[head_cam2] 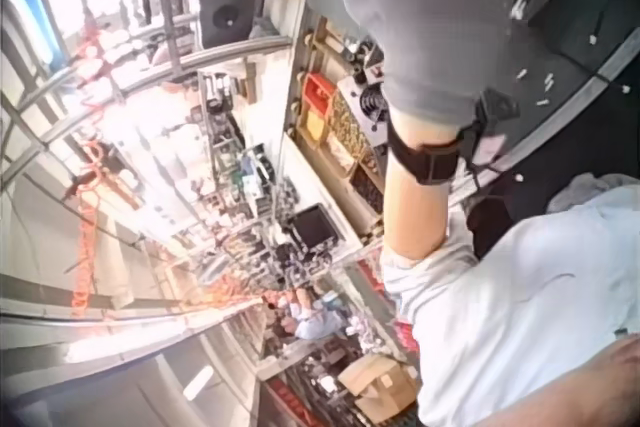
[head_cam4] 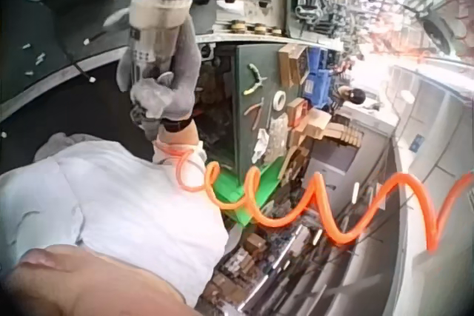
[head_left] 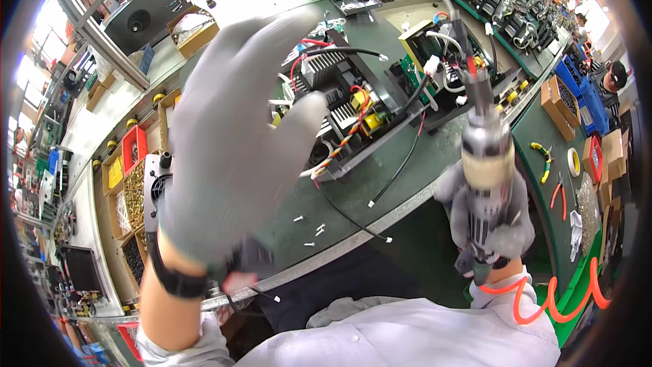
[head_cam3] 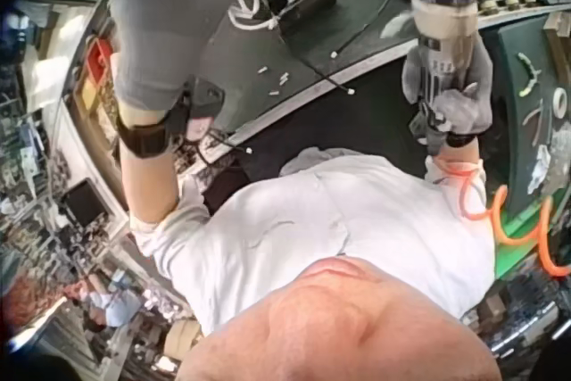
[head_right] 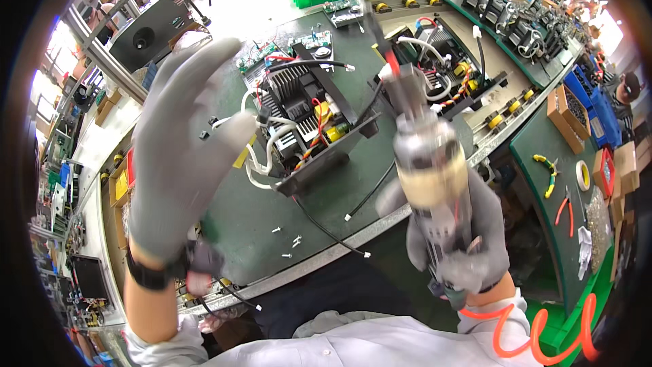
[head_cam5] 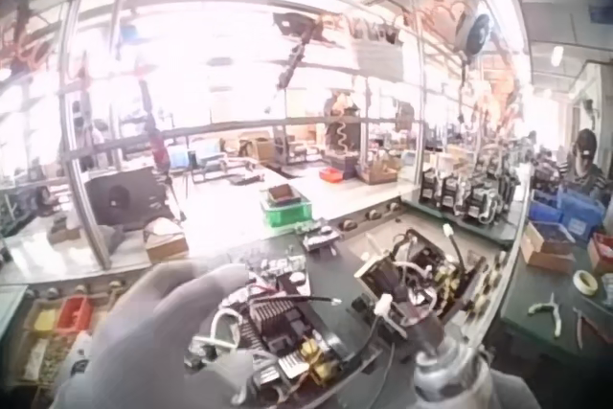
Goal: Assembling and screwing together components of an electronic power supply unit at a factory workstation.
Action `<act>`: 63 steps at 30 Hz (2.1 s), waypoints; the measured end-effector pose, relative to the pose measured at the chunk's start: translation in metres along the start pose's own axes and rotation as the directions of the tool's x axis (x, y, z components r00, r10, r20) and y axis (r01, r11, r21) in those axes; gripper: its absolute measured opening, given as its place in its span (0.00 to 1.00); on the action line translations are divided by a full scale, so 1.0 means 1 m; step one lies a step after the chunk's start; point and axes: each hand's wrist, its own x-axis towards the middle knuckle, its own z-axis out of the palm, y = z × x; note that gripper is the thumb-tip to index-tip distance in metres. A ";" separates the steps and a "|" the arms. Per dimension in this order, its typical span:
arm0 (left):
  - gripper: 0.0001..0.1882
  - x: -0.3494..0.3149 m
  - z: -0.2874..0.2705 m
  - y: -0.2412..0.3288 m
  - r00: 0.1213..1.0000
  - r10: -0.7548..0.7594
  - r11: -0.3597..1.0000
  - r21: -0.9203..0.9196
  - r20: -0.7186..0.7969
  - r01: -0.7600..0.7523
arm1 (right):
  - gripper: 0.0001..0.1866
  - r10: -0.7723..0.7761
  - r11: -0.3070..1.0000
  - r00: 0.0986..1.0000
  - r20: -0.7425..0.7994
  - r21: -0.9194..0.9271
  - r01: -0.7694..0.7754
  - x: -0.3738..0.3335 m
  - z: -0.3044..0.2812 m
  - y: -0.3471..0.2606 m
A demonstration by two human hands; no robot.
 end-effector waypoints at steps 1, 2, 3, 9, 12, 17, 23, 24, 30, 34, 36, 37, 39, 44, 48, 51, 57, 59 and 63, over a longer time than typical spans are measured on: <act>0.31 0.024 0.009 -0.014 0.980 0.199 0.979 0.049 -0.010 -0.198 | 0.54 -0.060 0.998 0.998 -0.024 -0.002 0.060 0.013 0.005 0.000; 0.31 0.044 0.019 -0.022 0.929 0.369 0.920 0.132 0.030 -0.370 | 0.55 -0.098 0.995 0.995 0.019 0.024 0.097 0.026 0.009 0.002; 0.31 0.058 0.027 -0.028 0.888 0.441 0.871 0.177 0.130 -0.458 | 0.55 -0.112 0.994 0.993 0.020 0.017 0.112 0.036 0.013 0.003; 0.28 0.107 0.058 -0.029 0.604 0.116 0.891 0.186 0.789 -0.414 | 0.54 -0.125 0.927 0.983 0.135 -0.338 0.164 0.078 0.018 0.008; 0.26 0.109 0.064 -0.033 0.571 0.093 0.916 0.155 0.816 -0.370 | 0.53 -0.131 0.908 0.981 0.142 -0.381 0.176 0.086 0.015 0.010; 0.23 0.106 0.076 -0.056 0.662 0.311 0.907 -0.005 0.682 -0.421 | 0.52 -0.117 0.896 0.988 0.106 -0.417 0.151 0.092 0.015 0.011; 0.19 0.105 0.081 -0.071 0.658 0.461 0.879 -0.205 0.596 -0.430 | 0.51 -0.121 0.901 0.986 0.117 -0.403 0.158 0.095 0.018 0.014; 0.18 0.104 0.076 -0.074 0.674 0.459 0.886 -0.238 0.579 -0.399 | 0.50 -0.113 0.905 0.986 0.119 -0.398 0.152 0.096 0.018 0.013; 0.17 0.103 0.056 -0.069 0.720 0.399 0.917 -0.227 0.568 -0.329 | 0.49 -0.114 0.913 0.985 0.130 -0.378 0.155 0.094 0.021 0.013; 0.18 0.106 0.060 -0.062 0.657 0.267 0.962 -0.154 0.705 -0.227 | 0.49 -0.112 0.923 0.984 0.138 -0.353 0.154 0.093 0.022 0.014; 0.18 0.098 0.065 -0.062 0.705 0.301 0.951 -0.149 0.642 -0.270 | 0.48 -0.114 0.931 0.984 0.136 -0.332 0.154 0.092 0.022 0.014; 0.18 0.093 0.068 -0.063 0.727 0.320 0.945 -0.144 0.608 -0.295 | 0.48 -0.115 0.936 0.984 0.134 -0.317 0.152 0.092 0.021 0.014; 0.20 0.086 0.067 -0.067 0.748 0.377 0.922 -0.142 0.547 -0.360 | 0.48 -0.120 0.947 0.984 0.129 -0.282 0.153 0.093 0.022 0.014; 0.22 0.080 0.067 -0.064 0.733 0.213 0.967 -0.033 0.646 -0.252 | 0.47 -0.128 0.979 0.981 0.149 -0.140 0.149 0.094 0.027 0.014; 0.23 0.079 0.064 -0.056 0.696 0.215 0.946 0.030 0.686 -0.321 | 0.46 -0.144 0.983 0.975 0.172 -0.085 0.160 0.087 0.025 0.008; 0.24 0.083 0.063 -0.050 0.658 0.142 0.937 0.115 0.740 -0.331 | 0.47 -0.105 0.980 0.987 0.124 0.179 0.081 0.067 0.012 -0.004; 0.26 0.081 0.060 -0.047 0.674 0.137 0.947 0.104 0.726 -0.305 | 0.55 0.176 0.983 0.982 0.072 0.044 -0.179 0.013 -0.050 -0.024; 0.24 0.080 0.061 -0.049 0.681 0.058 0.962 0.141 0.730 -0.232 | 0.54 0.286 0.957 0.954 0.092 -0.074 -0.280 -0.004 -0.069 -0.016; 0.22 0.083 0.062 -0.052 0.657 0.129 0.983 -0.010 0.742 -0.182 | 0.47 0.525 0.841 0.835 0.168 -0.256 -0.477 -0.015 -0.092 0.012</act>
